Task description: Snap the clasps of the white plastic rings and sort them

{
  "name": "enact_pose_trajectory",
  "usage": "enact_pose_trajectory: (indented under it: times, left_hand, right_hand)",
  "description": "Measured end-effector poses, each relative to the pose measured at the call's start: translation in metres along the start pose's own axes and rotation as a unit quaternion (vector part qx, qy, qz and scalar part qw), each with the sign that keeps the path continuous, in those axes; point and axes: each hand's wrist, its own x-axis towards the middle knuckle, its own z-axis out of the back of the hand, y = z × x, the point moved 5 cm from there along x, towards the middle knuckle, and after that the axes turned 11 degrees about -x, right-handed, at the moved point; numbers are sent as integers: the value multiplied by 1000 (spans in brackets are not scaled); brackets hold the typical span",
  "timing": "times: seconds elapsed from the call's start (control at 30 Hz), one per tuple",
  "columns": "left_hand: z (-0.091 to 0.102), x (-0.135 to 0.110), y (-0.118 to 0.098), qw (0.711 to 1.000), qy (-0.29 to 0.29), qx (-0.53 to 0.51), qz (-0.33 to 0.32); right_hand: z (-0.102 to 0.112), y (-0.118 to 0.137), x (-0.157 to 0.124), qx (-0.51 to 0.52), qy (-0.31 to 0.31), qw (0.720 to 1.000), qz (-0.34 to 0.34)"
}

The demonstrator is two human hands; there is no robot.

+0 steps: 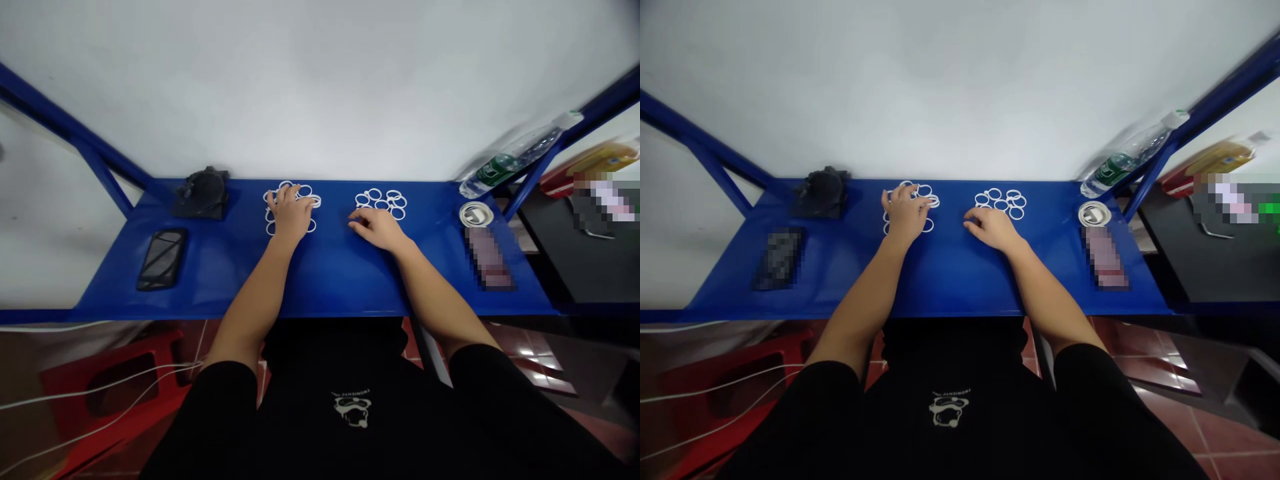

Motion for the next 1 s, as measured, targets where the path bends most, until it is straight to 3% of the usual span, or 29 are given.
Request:
enact_pose_trajectory:
  times: [0.13,0.33,0.47,0.63,1.0]
  left_hand:
    - [0,-2,-27,998,25,-2,-65]
    - [-18,-21,-66,977,103,-55,-181]
    - [-20,-23,-67,978,87,-84,-169]
    - [-12,-17,-61,983,66,-99,-141]
    - [-6,-21,-75,977,52,-102,-180]
  right_hand:
    - [5,6,-3,35,-35,999,-5]
    - [10,12,-5,67,-67,996,3]
    - [8,17,-4,63,-41,997,36]
    - [11,19,-5,62,-65,995,46]
    - [7,17,-5,41,-71,995,62]
